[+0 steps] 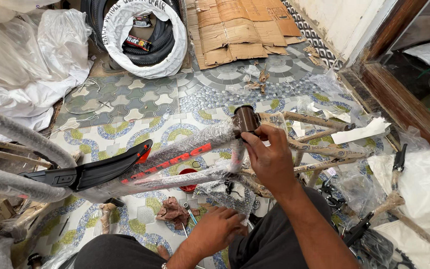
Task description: The person assembles a bicycle by first tightening the handlebar stem with a wrench. They then remove a cylindrical part from the frame, apply red grease to it, and reinsert it into the frame.
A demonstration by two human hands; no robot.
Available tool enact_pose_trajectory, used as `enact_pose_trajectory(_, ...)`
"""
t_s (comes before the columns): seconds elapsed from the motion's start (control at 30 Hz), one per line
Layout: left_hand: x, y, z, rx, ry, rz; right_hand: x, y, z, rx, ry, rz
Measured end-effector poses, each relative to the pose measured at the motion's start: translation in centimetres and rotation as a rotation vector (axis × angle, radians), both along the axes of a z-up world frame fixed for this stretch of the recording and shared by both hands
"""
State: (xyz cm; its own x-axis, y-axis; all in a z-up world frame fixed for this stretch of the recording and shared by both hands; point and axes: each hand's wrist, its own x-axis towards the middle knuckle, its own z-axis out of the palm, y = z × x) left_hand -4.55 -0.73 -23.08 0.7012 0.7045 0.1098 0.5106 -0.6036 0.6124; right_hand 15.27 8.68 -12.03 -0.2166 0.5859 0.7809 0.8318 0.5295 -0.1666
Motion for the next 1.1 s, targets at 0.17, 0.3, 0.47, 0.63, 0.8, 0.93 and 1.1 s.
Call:
enact_pose_trajectory(0.17,-1.4,2.3,1.9,0.215,-0.153,0.064,0.2,1.3,-1.6,0.038,0.043,-0.031)
enact_pose_trajectory(0.3,-1.8,8.0,6.3,0.419,-0.498,0.211,-0.7,1.8,-3.2,-0.123,0.210,-0.147)
enact_pose_trajectory(0.47,1.4,18.7,11.7,0.091,-0.652,0.196,-0.9,1.2,-2.4,-0.179,0.260,-0.154)
enact_pose_trajectory(0.63,2.5,25.4,12.8,-0.816,-0.636,-0.090,-0.8,0.7,-1.5,0.037,0.084,-0.069)
enact_pose_trajectory(0.8,3.0,27.2,10.5,-0.844,-0.654,-0.221,-0.7,0.8,-2.4,0.005,0.192,-0.043)
enact_pose_trajectory(0.93,4.0,28.5,9.0,-0.741,-0.471,-0.068,-0.9,1.0,-3.0,-0.013,0.208,-0.056)
enact_pose_trajectory(1.1,4.0,27.8,10.0,-0.641,-0.438,-0.010,-1.0,1.5,-3.9,-0.014,0.287,-0.095)
